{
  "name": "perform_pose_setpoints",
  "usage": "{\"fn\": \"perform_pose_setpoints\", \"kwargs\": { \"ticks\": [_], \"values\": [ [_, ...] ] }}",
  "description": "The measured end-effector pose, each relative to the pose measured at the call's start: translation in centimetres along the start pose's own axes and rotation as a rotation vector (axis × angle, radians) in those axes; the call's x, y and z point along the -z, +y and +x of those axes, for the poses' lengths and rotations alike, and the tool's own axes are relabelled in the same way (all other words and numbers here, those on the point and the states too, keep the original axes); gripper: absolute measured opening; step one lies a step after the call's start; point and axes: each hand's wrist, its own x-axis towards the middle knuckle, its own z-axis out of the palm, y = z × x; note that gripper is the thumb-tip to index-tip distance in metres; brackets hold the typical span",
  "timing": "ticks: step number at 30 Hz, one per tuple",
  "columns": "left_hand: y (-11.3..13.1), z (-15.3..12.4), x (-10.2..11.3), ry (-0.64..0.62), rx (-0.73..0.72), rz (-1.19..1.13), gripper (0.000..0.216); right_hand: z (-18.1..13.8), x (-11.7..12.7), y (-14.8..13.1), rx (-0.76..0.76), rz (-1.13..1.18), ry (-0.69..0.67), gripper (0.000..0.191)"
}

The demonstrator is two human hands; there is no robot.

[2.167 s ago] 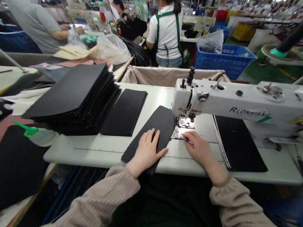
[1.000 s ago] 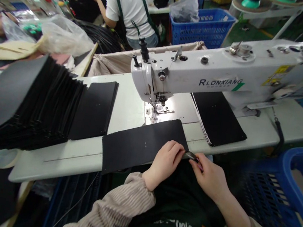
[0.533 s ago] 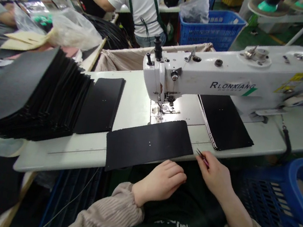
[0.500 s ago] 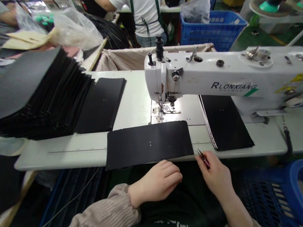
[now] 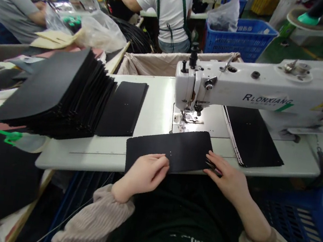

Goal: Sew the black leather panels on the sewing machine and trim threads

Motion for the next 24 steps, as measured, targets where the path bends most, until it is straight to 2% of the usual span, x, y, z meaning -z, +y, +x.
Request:
{"fn": "perform_pose_setpoints", "kwargs": {
  "ticks": [3,5,7,9,11,14,17,19,21,24],
  "values": [
    [-3.0,-5.0,2.8,0.113,0.264,0.135,0.013,-0.2,-0.2,0.3,0.027,0.011,0.027,0.046],
    [-4.8,-8.4,4.3,0.149,0.389,0.219,0.022,-0.2,-0.3,0.4,0.041,0.003,0.037,0.046],
    [-5.8,-11.0,5.3,0.162,0.449,0.276,0.033,-0.3,-0.2,0.3,0.050,-0.012,0.041,0.045],
    [-6.1,-12.2,5.4,0.180,0.442,0.272,0.032,-0.2,-0.1,0.2,0.059,-0.030,0.041,0.044],
    [-6.0,-12.1,4.8,0.186,0.389,0.226,0.022,-0.2,0.0,0.2,0.062,-0.051,0.036,0.044],
    [-5.9,-10.3,3.3,0.104,0.291,0.175,0.052,-0.1,0.0,0.4,0.064,-0.048,0.022,0.043],
    [-6.1,-8.8,2.2,0.064,0.196,0.033,0.039,0.0,0.1,0.6,0.072,0.063,0.039,0.036],
    [-5.9,-8.4,2.3,0.153,0.211,-0.147,0.029,0.2,0.4,0.6,0.034,0.186,0.080,0.028],
    [-5.2,-8.4,2.8,0.318,0.348,-0.304,0.021,0.3,1.1,0.3,-0.061,0.300,0.130,0.023],
    [-3.7,-8.4,3.9,0.517,0.574,-0.480,0.025,0.6,2.5,-0.6,-0.193,0.408,0.181,0.025]
  ]
}}
